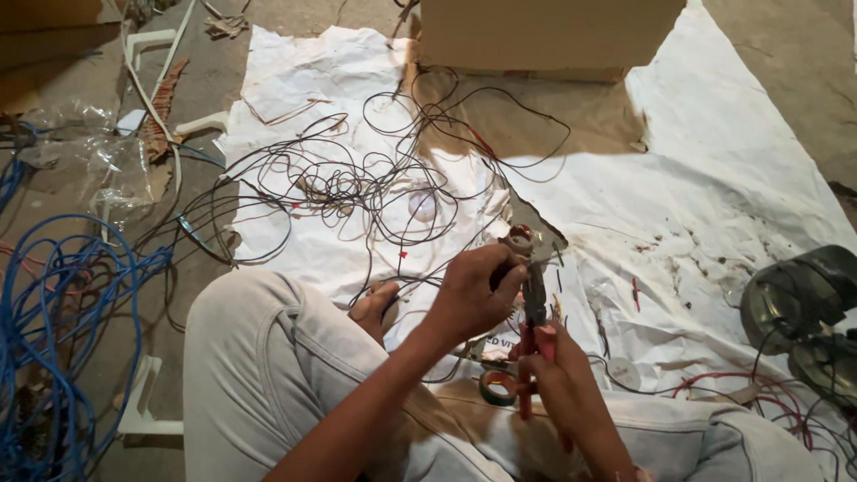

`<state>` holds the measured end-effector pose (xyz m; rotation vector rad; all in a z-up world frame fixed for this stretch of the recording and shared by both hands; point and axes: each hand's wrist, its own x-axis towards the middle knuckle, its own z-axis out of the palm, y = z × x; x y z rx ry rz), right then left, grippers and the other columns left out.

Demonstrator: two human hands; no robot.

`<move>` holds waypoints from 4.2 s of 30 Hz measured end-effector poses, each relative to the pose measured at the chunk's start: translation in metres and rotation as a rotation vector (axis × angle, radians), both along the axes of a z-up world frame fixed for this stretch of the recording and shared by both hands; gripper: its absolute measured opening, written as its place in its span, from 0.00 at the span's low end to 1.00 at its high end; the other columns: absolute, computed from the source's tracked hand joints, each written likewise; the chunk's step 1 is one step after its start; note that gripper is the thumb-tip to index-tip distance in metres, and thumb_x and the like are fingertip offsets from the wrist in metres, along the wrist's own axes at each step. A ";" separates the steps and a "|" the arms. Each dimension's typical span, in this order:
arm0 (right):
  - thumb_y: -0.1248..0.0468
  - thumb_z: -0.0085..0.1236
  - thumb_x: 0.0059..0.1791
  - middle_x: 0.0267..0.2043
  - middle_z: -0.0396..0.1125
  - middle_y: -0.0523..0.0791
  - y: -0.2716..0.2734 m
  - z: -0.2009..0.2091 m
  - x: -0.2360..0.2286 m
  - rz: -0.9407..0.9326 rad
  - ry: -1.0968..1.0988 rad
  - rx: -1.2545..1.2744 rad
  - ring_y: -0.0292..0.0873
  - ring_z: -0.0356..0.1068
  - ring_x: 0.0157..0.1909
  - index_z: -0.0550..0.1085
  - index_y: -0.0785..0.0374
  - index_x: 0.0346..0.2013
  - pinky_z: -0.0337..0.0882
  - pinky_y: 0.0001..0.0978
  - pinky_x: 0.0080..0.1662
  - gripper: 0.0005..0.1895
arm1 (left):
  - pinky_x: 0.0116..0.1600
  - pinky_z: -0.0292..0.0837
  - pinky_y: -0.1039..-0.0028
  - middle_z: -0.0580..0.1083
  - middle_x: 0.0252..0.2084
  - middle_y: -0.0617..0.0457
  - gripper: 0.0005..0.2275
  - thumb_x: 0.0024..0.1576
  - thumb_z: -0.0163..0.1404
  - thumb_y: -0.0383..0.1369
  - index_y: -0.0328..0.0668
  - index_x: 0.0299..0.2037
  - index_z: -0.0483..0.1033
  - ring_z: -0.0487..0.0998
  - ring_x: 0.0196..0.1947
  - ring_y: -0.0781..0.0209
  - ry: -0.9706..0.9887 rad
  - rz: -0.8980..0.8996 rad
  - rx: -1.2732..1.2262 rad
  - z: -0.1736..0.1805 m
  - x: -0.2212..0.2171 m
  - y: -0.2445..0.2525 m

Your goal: The person sits on the floor and uses pliers to strip insulation from electrical wires, then twists the exposed strands together. The person wraps the connection with electrical tape to insulate it.

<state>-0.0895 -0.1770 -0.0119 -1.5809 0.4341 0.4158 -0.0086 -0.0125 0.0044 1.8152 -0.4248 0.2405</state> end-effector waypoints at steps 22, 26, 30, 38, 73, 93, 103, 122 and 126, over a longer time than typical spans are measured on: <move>0.75 0.48 0.42 0.33 0.67 0.50 -0.010 -0.005 -0.004 0.038 -0.156 0.130 0.51 0.66 0.24 0.71 0.72 0.40 0.64 0.41 0.19 0.12 | 0.30 0.68 0.67 0.72 0.23 0.44 0.07 0.57 0.56 0.30 0.34 0.32 0.73 0.73 0.22 0.53 0.008 -0.263 0.079 0.015 -0.005 0.012; 0.74 0.51 0.41 0.34 0.68 0.47 -0.013 -0.003 -0.005 0.001 -0.174 0.113 0.41 0.69 0.31 0.71 0.68 0.41 0.68 0.32 0.24 0.14 | 0.30 0.67 0.69 0.70 0.22 0.46 0.07 0.57 0.56 0.30 0.33 0.33 0.76 0.69 0.20 0.58 0.029 -0.347 0.059 0.011 0.003 0.012; 0.75 0.52 0.37 0.31 0.66 0.47 -0.008 -0.003 -0.005 -0.066 -0.088 0.127 0.46 0.68 0.28 0.68 0.68 0.41 0.66 0.35 0.20 0.17 | 0.30 0.68 0.72 0.71 0.22 0.51 0.06 0.58 0.55 0.31 0.34 0.38 0.79 0.69 0.21 0.66 0.105 -0.401 0.013 0.005 0.004 0.013; 0.75 0.48 0.38 0.31 0.63 0.46 -0.007 -0.009 -0.008 0.028 -0.195 0.084 0.41 0.64 0.33 0.70 0.72 0.50 0.68 0.34 0.38 0.24 | 0.33 0.69 0.73 0.74 0.25 0.52 0.07 0.58 0.56 0.32 0.36 0.39 0.82 0.69 0.23 0.69 0.260 -0.423 0.014 -0.003 0.004 0.023; 0.81 0.42 0.40 0.29 0.64 0.41 -0.011 -0.018 0.005 -0.178 -0.423 -0.017 0.32 0.63 0.29 0.70 0.69 0.35 0.64 0.24 0.31 0.13 | 0.28 0.66 0.77 0.73 0.22 0.58 0.16 0.61 0.55 0.42 0.38 0.28 0.80 0.70 0.23 0.72 0.474 -0.737 0.096 0.008 -0.001 0.026; 0.68 0.54 0.53 0.18 0.63 0.44 -0.037 0.009 0.008 -0.199 -0.487 -0.357 0.36 0.61 0.20 0.67 0.69 0.23 0.59 0.31 0.23 0.14 | 0.35 0.68 0.68 0.76 0.36 0.37 0.12 0.58 0.55 0.27 0.18 0.42 0.76 0.73 0.32 0.62 0.609 -1.272 -0.402 -0.024 -0.057 -0.021; 0.72 0.49 0.39 0.20 0.65 0.41 0.035 0.034 0.006 -0.024 -0.500 -0.257 0.34 0.61 0.22 0.75 0.67 0.28 0.62 0.28 0.28 0.07 | 0.79 0.55 0.54 0.54 0.77 0.53 0.32 0.62 0.56 0.39 0.57 0.76 0.56 0.55 0.78 0.55 -0.185 -0.495 -0.835 0.092 -0.027 0.043; 0.75 0.55 0.38 0.21 0.64 0.45 0.026 0.052 -0.020 -0.145 -0.503 -0.632 0.36 0.61 0.24 0.71 0.65 0.38 0.64 0.31 0.30 0.14 | 0.59 0.71 0.61 0.68 0.52 0.40 0.15 0.57 0.52 0.24 0.36 0.54 0.69 0.72 0.54 0.45 -0.585 0.047 -0.150 0.080 -0.027 0.035; 0.77 0.55 0.36 0.26 0.64 0.43 0.021 0.051 -0.026 -0.182 -0.428 -0.418 0.36 0.62 0.27 0.71 0.64 0.39 0.67 0.31 0.30 0.17 | 0.43 0.69 0.59 0.72 0.35 0.44 0.04 0.61 0.53 0.26 0.36 0.38 0.70 0.74 0.38 0.43 -0.429 -0.072 0.037 0.071 -0.034 0.014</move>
